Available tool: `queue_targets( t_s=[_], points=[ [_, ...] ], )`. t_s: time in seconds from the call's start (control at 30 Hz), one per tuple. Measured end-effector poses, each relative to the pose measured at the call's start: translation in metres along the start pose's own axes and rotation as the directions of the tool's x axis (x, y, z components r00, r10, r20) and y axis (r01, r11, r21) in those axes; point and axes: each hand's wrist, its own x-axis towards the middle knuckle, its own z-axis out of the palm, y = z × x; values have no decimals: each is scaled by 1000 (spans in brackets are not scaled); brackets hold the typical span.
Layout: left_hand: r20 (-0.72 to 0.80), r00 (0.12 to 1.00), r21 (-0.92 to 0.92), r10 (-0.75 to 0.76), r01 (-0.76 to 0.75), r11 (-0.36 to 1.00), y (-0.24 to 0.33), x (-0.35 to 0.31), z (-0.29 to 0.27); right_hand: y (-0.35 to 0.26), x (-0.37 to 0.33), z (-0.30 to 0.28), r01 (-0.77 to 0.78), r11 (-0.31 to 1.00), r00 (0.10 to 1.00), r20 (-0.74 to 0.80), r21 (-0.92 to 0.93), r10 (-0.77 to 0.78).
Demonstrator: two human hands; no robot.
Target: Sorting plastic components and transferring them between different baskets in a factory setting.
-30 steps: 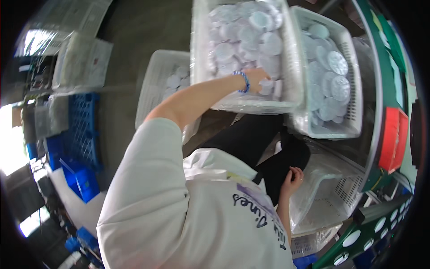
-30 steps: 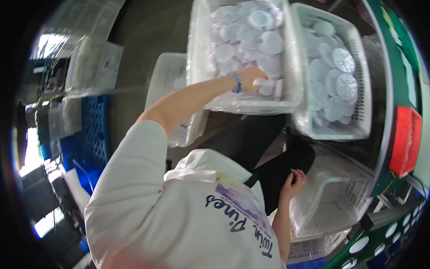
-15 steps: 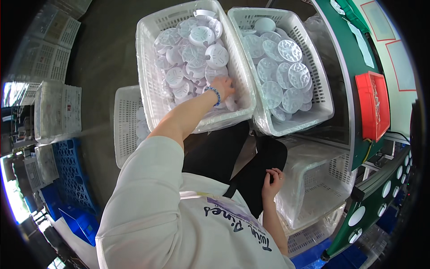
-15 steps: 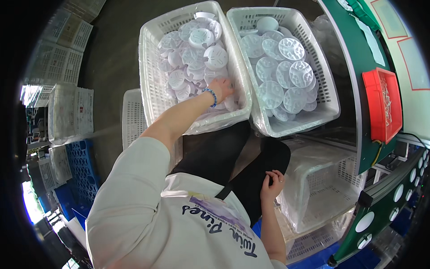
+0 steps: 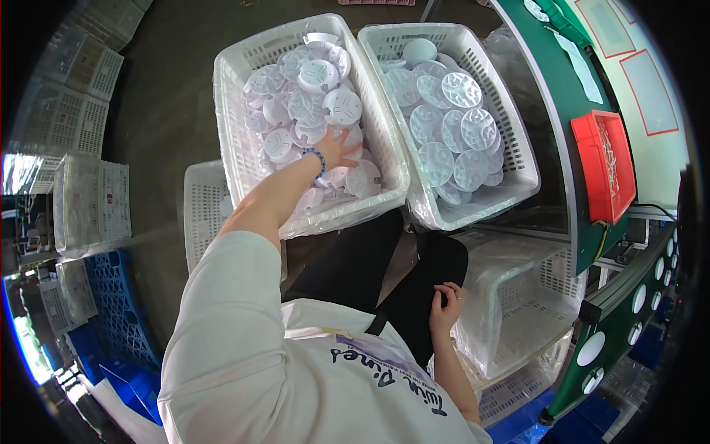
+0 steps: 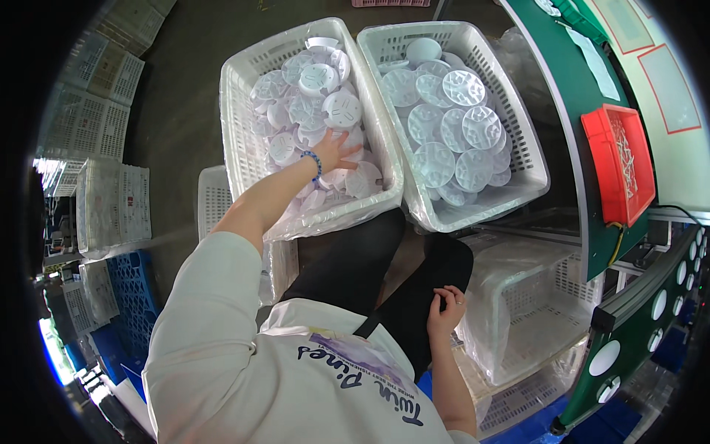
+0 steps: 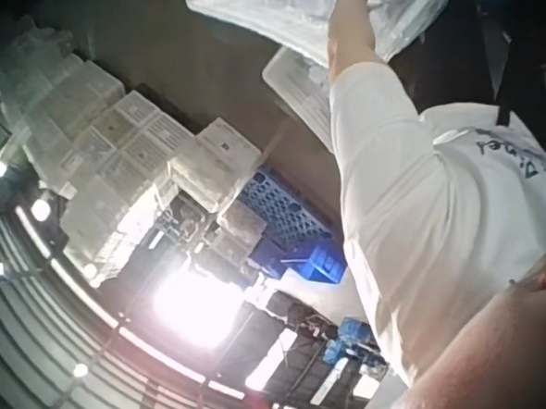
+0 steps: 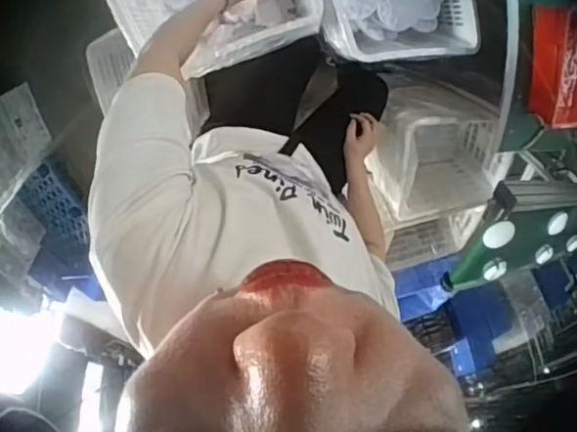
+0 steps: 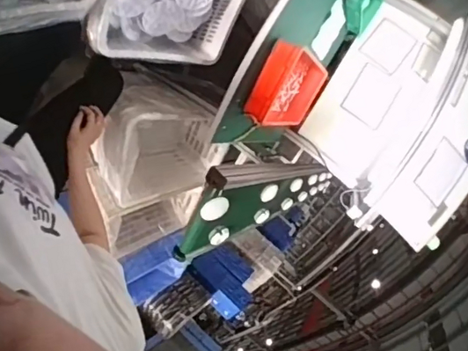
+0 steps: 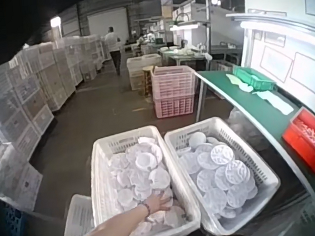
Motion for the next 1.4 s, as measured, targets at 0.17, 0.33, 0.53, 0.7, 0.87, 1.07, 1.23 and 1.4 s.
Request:
queue_targets(
  t_s=[0.17, 0.33, 0.53, 0.7, 0.87, 1.07, 1.23, 1.4],
  points=[
    [-81, 996, -13, 24, -26, 1000, -21, 17, 5, 0, 1, -1, -5, 1000, 1000, -11, 14, 5],
    [-97, 993, -150, -67, 52, 987, -27, 33, -28, 0, 4, 1, -33, 999, 999, 0, 6, 33],
    [431, 786, -762, -442, 580, 287, -18, 25, -57, -4, 1, -4, -35, 999, 999, -16, -11, 35],
    [469, 784, -647, -407, 618, 447, 57, 30, 20, -8, 5, 2, -4, 1000, 1000, 1, 7, 4],
    [535, 721, -729, -441, 658, 191, 88, 48, -28, -7, 3, -2, 0, 1000, 999, -36, -6, 0],
    [517, 751, -686, -411, 650, 325, 82, 47, -11, -6, 2, 0, 23, 1000, 999, -31, -16, -23],
    [537, 717, -639, -444, 689, 342, 82, 45, -18, -5, -2, 1, 16, 1000, 999, -30, -21, -17],
    [550, 721, -757, -422, 644, 113, 36, 4, -48, -16, 6, 0, 27, 999, 1000, 12, -28, -26]
  ],
)
